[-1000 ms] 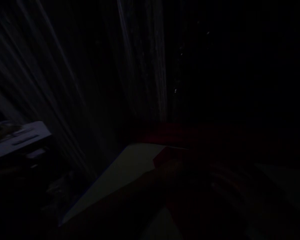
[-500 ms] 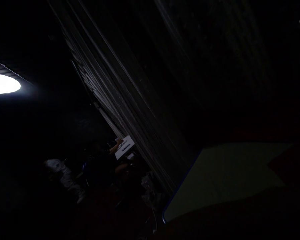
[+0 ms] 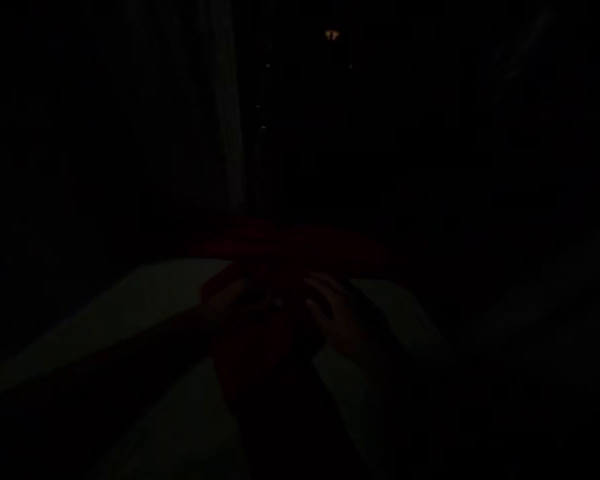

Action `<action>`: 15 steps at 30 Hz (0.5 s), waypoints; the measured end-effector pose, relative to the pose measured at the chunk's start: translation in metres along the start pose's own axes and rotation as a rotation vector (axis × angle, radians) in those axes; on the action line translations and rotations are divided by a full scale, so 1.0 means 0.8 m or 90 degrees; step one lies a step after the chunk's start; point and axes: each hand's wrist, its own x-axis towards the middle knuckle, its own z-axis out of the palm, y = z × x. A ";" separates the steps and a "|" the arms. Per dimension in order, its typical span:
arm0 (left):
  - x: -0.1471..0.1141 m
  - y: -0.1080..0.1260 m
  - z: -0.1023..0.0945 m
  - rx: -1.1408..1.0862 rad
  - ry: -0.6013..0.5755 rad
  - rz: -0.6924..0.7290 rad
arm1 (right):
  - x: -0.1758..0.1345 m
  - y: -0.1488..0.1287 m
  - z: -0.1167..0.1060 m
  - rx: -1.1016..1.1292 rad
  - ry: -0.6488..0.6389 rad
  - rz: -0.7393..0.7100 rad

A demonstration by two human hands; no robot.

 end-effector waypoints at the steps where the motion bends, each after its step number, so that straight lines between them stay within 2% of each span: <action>1: 0.009 -0.003 0.006 0.001 0.014 0.017 | -0.011 0.007 -0.020 -0.036 -0.031 0.019; 2: 0.012 -0.007 0.008 0.008 0.024 0.021 | -0.016 0.010 -0.029 -0.054 -0.049 0.032; 4: 0.009 -0.012 0.003 0.015 0.023 0.002 | -0.017 0.010 -0.027 -0.058 -0.046 0.047; 7: -0.004 -0.006 -0.005 0.002 0.016 -0.018 | -0.009 0.001 -0.015 -0.045 0.033 0.071; 10: -0.011 0.001 -0.005 -0.001 0.009 -0.026 | -0.007 -0.003 -0.015 -0.010 0.070 0.086; 15: -0.016 0.001 -0.005 0.022 -0.010 -0.048 | -0.013 -0.002 -0.017 0.029 0.043 0.117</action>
